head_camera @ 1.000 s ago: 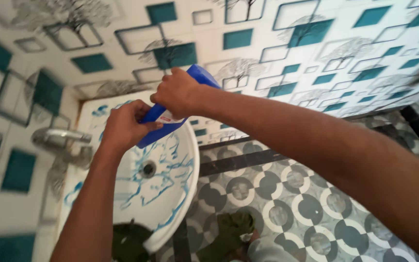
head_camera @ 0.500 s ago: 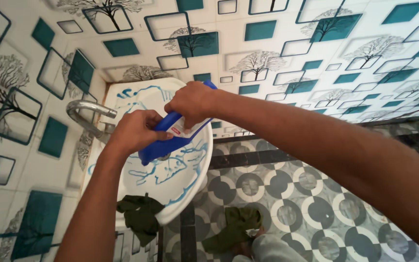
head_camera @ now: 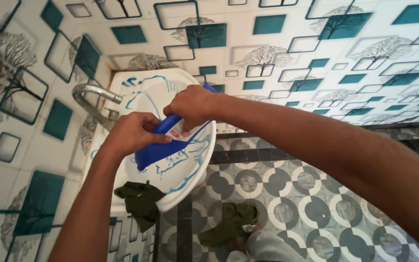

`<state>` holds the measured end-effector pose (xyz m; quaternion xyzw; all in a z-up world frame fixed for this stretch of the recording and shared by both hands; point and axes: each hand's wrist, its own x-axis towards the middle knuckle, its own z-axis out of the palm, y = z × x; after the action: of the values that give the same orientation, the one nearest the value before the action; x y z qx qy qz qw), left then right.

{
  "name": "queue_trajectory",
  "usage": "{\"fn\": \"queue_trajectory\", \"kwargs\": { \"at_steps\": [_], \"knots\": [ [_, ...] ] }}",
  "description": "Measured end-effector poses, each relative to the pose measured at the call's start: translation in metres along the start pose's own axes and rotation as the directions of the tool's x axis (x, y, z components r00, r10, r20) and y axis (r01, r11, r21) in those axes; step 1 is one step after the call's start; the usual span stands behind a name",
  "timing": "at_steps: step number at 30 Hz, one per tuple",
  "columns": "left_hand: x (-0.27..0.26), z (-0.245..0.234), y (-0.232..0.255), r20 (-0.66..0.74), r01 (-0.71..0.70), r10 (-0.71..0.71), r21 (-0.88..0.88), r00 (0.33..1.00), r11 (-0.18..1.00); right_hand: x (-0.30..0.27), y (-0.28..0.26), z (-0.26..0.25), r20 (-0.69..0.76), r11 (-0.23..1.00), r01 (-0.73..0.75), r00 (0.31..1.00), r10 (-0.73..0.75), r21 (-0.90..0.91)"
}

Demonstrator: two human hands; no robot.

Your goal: The person pours blue liquid cleaner into a white sink and then uses a dark cloth to wipe the sink basin and surrounding surfaces. The person repeatedly scrubs the sink and faucet area with the cloth.

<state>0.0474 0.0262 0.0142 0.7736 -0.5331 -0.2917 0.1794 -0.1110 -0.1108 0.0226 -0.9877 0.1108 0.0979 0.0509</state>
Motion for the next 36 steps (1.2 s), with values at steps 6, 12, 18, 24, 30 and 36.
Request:
{"fn": "queue_trajectory", "kwargs": {
  "at_steps": [6, 12, 18, 24, 30, 36],
  "knots": [
    [-0.015, -0.009, -0.022, -0.032, 0.047, -0.047, 0.011, 0.998, 0.999, 0.018, -0.019, 0.004, -0.028, 0.998, 0.051, 0.998, -0.051, 0.021],
    [-0.029, -0.023, -0.046, -0.089, 0.032, -0.028, 0.043, 0.996, 0.999, 0.044, -0.041, 0.009, -0.089, 0.997, 0.069, 0.993, -0.073, -0.040],
    [-0.040, -0.038, -0.059, -0.150, 0.046, -0.040, 0.037, 0.988, 0.998, 0.065, -0.058, 0.003, -0.106, 0.992, 0.096, 0.989, -0.104, -0.079],
    [-0.048, -0.043, -0.063, -0.208, 0.101, -0.091, 0.042, 0.974, 0.994, 0.076, -0.063, -0.006, -0.131, 0.978, 0.149, 0.977, -0.168, -0.147],
    [-0.048, -0.046, -0.064, -0.235, 0.095, -0.090, 0.008, 0.968, 0.995, 0.084, -0.064, -0.016, -0.127, 0.965, 0.168, 0.972, -0.196, -0.203],
    [-0.045, -0.046, -0.066, -0.270, 0.039, -0.044, -0.024, 0.962, 0.999, 0.084, -0.063, -0.021, -0.143, 0.963, 0.154, 0.972, -0.187, -0.220]
  ]
}}
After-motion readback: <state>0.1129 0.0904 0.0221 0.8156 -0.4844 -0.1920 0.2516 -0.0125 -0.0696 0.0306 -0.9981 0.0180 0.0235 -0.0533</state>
